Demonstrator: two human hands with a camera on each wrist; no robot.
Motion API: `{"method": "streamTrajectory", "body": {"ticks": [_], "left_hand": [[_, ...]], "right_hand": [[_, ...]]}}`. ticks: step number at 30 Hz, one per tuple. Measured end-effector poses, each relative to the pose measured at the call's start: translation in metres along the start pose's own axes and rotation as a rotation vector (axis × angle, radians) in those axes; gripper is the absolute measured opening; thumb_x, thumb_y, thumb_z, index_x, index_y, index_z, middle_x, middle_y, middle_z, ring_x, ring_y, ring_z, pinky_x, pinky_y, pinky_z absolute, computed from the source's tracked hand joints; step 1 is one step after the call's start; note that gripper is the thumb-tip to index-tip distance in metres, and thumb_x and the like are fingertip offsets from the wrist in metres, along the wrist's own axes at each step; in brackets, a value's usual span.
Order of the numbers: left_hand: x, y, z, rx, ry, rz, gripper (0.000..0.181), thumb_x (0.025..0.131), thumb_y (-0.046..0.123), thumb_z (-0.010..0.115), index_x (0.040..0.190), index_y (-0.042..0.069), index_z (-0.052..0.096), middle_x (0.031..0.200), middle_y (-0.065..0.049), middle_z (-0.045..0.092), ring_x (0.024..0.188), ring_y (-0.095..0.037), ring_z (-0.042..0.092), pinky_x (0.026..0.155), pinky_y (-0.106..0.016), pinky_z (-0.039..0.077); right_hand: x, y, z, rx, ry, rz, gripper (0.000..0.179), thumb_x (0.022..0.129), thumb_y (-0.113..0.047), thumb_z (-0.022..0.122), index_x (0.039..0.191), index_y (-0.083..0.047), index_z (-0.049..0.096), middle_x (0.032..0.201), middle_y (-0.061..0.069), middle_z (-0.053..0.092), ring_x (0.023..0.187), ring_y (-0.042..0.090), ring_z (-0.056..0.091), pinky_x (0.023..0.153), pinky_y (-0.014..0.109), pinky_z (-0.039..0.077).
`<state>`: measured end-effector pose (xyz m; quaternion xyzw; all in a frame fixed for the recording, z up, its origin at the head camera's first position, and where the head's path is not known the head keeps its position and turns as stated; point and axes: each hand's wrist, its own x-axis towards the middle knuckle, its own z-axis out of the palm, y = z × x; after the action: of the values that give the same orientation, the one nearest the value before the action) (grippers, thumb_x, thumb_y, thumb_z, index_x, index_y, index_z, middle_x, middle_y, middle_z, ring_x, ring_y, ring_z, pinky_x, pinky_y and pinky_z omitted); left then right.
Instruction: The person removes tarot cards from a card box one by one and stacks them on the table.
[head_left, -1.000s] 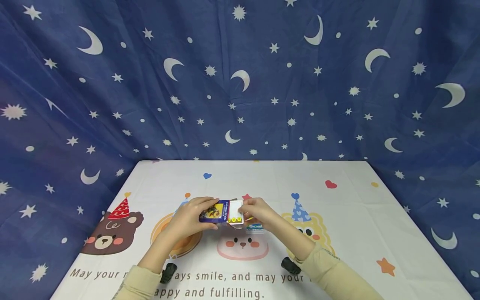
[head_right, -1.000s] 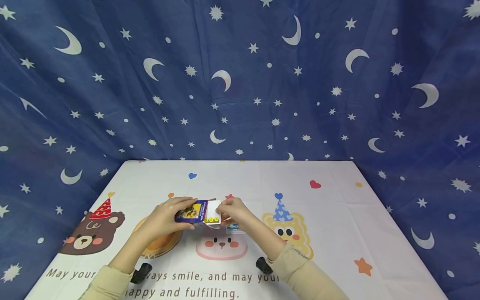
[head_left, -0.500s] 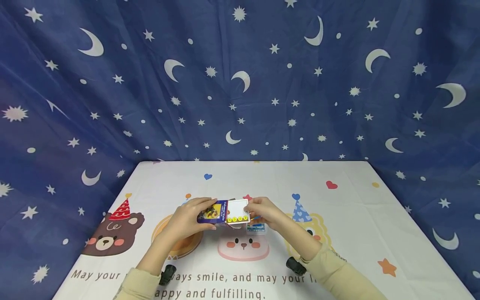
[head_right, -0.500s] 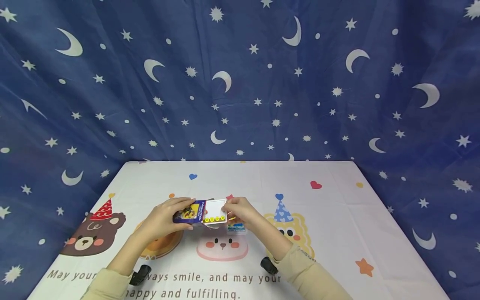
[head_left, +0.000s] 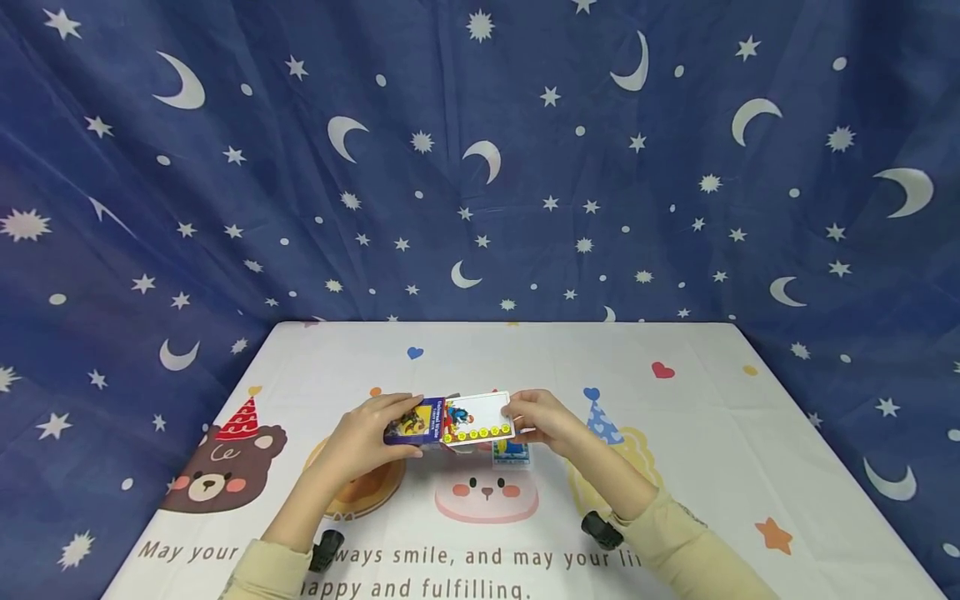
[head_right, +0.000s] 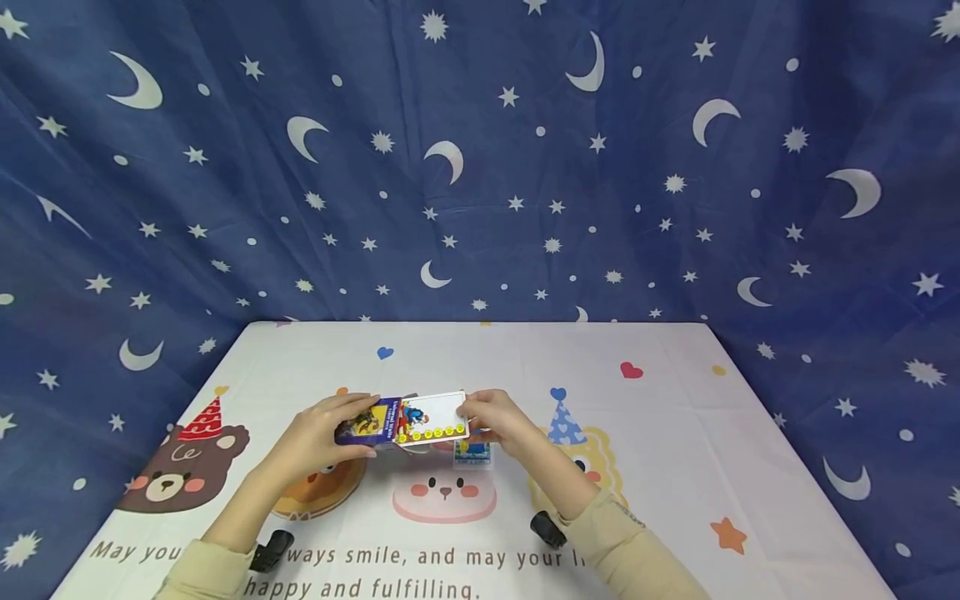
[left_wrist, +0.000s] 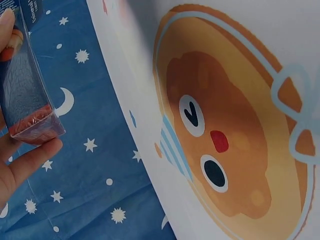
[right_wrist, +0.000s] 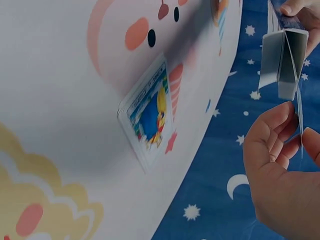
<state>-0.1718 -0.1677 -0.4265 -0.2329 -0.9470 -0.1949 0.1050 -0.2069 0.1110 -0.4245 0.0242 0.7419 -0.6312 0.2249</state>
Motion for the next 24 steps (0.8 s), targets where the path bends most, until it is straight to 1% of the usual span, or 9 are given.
{"method": "streamTrajectory", "body": {"ticks": [3, 8, 12, 15, 18, 21, 24], "left_hand": [[-0.001, -0.001, -0.001, 0.005, -0.003, -0.014, 0.076, 0.065, 0.042, 0.083, 0.131, 0.016, 0.057, 0.13, -0.01, 0.059, 0.119, -0.034, 0.055, 0.093, -0.056, 0.048], [-0.005, -0.004, -0.003, 0.03, -0.008, -0.031, 0.076, 0.066, 0.042, 0.082, 0.132, 0.016, 0.056, 0.131, -0.009, 0.059, 0.12, -0.033, 0.055, 0.093, -0.054, 0.048], [-0.007, -0.005, -0.003, 0.03, -0.001, -0.046, 0.075, 0.067, 0.042, 0.082, 0.132, 0.016, 0.056, 0.131, -0.01, 0.058, 0.12, -0.035, 0.054, 0.092, -0.056, 0.048], [-0.008, -0.006, -0.004, 0.024, 0.001, -0.044, 0.075, 0.067, 0.042, 0.082, 0.133, 0.016, 0.056, 0.131, -0.01, 0.058, 0.12, -0.036, 0.054, 0.091, -0.057, 0.047], [-0.007, -0.006, -0.004, 0.03, 0.002, -0.038, 0.075, 0.066, 0.042, 0.082, 0.132, 0.017, 0.056, 0.131, -0.009, 0.059, 0.12, -0.035, 0.055, 0.091, -0.057, 0.048], [-0.008, -0.005, -0.005, 0.034, 0.0, -0.038, 0.076, 0.066, 0.043, 0.082, 0.132, 0.017, 0.056, 0.13, -0.009, 0.059, 0.119, -0.034, 0.055, 0.091, -0.056, 0.048], [-0.008, -0.005, -0.005, 0.036, 0.0, -0.038, 0.075, 0.066, 0.043, 0.082, 0.132, 0.017, 0.057, 0.13, -0.008, 0.059, 0.119, -0.034, 0.055, 0.091, -0.056, 0.048]], "right_hand": [[-0.001, 0.0, -0.007, 0.012, 0.004, 0.006, 0.014, 0.086, -0.009, 0.057, 0.094, 0.002, 0.056, 0.077, 0.004, 0.064, 0.062, 0.009, 0.06, 0.056, 0.019, 0.054], [-0.002, 0.0, -0.015, 0.016, 0.008, 0.015, 0.019, 0.086, -0.009, 0.057, 0.099, 0.005, 0.056, 0.08, 0.005, 0.063, 0.063, 0.009, 0.06, 0.057, 0.021, 0.056], [-0.002, 0.001, -0.019, 0.01, 0.005, -0.003, 0.021, 0.086, -0.008, 0.058, 0.101, 0.006, 0.057, 0.084, 0.007, 0.061, 0.066, 0.011, 0.06, 0.061, 0.023, 0.057], [-0.002, 0.002, -0.022, 0.001, 0.017, -0.023, 0.022, 0.085, -0.006, 0.059, 0.104, 0.006, 0.057, 0.089, 0.008, 0.061, 0.071, 0.013, 0.06, 0.063, 0.025, 0.058], [-0.003, 0.003, -0.025, -0.013, 0.005, -0.039, 0.025, 0.085, -0.003, 0.059, 0.108, 0.006, 0.056, 0.093, 0.009, 0.06, 0.077, 0.015, 0.06, 0.068, 0.029, 0.059], [-0.003, 0.004, -0.028, -0.032, -0.017, -0.052, 0.029, 0.084, 0.002, 0.058, 0.113, 0.007, 0.055, 0.093, 0.009, 0.061, 0.08, 0.017, 0.062, 0.072, 0.034, 0.059], [-0.003, 0.004, -0.032, -0.059, -0.054, -0.078, 0.032, 0.083, 0.006, 0.058, 0.114, 0.008, 0.054, 0.09, 0.007, 0.062, 0.079, 0.016, 0.063, 0.072, 0.033, 0.059]]}}
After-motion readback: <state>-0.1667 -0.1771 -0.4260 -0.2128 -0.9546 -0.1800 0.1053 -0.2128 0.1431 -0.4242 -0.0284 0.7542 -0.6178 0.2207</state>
